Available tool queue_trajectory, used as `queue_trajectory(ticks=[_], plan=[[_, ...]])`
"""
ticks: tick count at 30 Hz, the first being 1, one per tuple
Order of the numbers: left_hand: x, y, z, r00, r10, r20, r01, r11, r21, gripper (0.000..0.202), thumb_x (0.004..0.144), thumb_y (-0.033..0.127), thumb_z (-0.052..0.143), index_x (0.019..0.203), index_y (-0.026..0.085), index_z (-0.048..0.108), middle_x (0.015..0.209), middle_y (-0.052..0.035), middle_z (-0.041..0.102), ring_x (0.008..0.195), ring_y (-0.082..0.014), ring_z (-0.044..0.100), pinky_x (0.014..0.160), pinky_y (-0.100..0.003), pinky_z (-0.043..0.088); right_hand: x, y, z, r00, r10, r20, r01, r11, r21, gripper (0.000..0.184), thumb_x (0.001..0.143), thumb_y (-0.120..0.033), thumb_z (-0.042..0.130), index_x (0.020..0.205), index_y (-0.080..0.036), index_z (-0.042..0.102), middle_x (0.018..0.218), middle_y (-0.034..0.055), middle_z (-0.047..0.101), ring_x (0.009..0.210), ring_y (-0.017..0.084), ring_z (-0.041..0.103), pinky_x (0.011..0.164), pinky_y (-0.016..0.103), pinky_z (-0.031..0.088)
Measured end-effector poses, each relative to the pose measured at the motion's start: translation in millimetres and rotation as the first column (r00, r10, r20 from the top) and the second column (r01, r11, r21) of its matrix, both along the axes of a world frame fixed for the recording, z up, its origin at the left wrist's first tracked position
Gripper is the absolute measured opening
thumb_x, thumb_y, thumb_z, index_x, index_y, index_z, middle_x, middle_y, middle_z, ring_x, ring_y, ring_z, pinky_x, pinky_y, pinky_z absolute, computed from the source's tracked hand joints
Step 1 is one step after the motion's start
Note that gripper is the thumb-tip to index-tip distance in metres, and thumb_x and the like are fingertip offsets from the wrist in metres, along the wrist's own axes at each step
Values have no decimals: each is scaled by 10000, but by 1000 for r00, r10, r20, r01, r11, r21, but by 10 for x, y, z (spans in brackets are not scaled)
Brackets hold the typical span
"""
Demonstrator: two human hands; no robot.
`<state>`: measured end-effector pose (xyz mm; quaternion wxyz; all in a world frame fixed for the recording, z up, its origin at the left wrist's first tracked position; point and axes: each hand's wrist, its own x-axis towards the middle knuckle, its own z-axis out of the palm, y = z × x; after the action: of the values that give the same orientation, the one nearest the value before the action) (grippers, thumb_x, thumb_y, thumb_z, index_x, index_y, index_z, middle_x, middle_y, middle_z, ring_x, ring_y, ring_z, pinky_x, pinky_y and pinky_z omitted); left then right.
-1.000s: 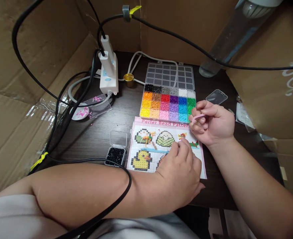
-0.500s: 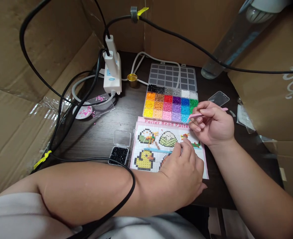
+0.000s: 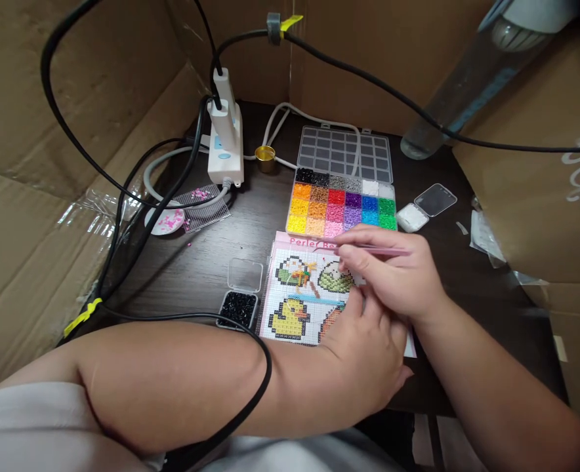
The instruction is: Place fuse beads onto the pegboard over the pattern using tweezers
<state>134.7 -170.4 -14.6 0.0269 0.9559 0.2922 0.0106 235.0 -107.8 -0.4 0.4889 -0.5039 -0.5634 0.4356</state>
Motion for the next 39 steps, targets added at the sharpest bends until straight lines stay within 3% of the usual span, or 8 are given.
queue_trajectory(ticks=[4, 9, 15, 19, 25, 39], plan=[[12, -6, -21, 1000, -30, -11, 29, 999, -23, 602, 898, 543, 481, 1328, 137, 595, 1440, -145, 506, 1373, -421, 321, 1068, -597, 280, -133, -8, 46, 987, 89, 137, -109, 983, 149, 165, 767, -159, 742, 873, -273, 797, 904, 50, 723, 877, 204, 678, 762, 351, 583], [13, 3, -35, 999, -40, -21, 39, 997, -68, 566, 919, 509, 452, 1344, 160, 583, 1358, -136, 585, 1277, -373, 443, 1063, -580, 296, -161, 1, 38, 982, 48, 183, -68, 992, 107, 133, 754, -164, 761, 809, -278, 799, 845, 41, 753, 815, 200, 701, 753, 356, 595], [-3, 22, -23, 1000, 13, 5, -12, 999, -44, 640, 886, 569, 483, 1326, 114, 578, 1395, -177, 540, 1279, -365, 448, 1039, -508, 328, -83, 41, 35, 977, -201, 79, 194, 977, 83, 57, 738, -206, 781, 752, -261, 786, 823, 31, 743, 793, 186, 692, 731, 327, 590], [8, 13, -47, 1000, 22, 14, -22, 1000, 21, 667, 888, 574, 465, 1288, 54, 587, 1372, -253, 530, 1281, -396, 451, 1001, -490, 340, 117, 138, -6, 954, -298, -43, 299, 954, 29, 100, 755, -299, 776, 822, -226, 776, 653, 11, 668, 581, 132, 598, 544, 275, 521], [16, 13, -56, 1000, 27, 6, -27, 996, 82, 721, 861, 606, 485, 1293, 37, 583, 1378, -281, 515, 1256, -403, 473, 980, -479, 351, 344, 218, -49, 905, -331, -268, 326, 943, -67, 185, 676, -316, 827, 791, -199, 741, 558, -22, 580, 491, 89, 492, 444, 241, 394], [30, 25, -53, 1000, 28, 5, -29, 995, 96, 747, 853, 610, 486, 1300, 16, 564, 1387, -306, 492, 1218, -415, 499, 986, -488, 332, 452, 229, -51, 913, -331, -239, 327, 943, -59, 101, 765, -287, 753, 792, -199, 709, 804, 42, 729, 478, 66, 426, 426, 239, 337]])
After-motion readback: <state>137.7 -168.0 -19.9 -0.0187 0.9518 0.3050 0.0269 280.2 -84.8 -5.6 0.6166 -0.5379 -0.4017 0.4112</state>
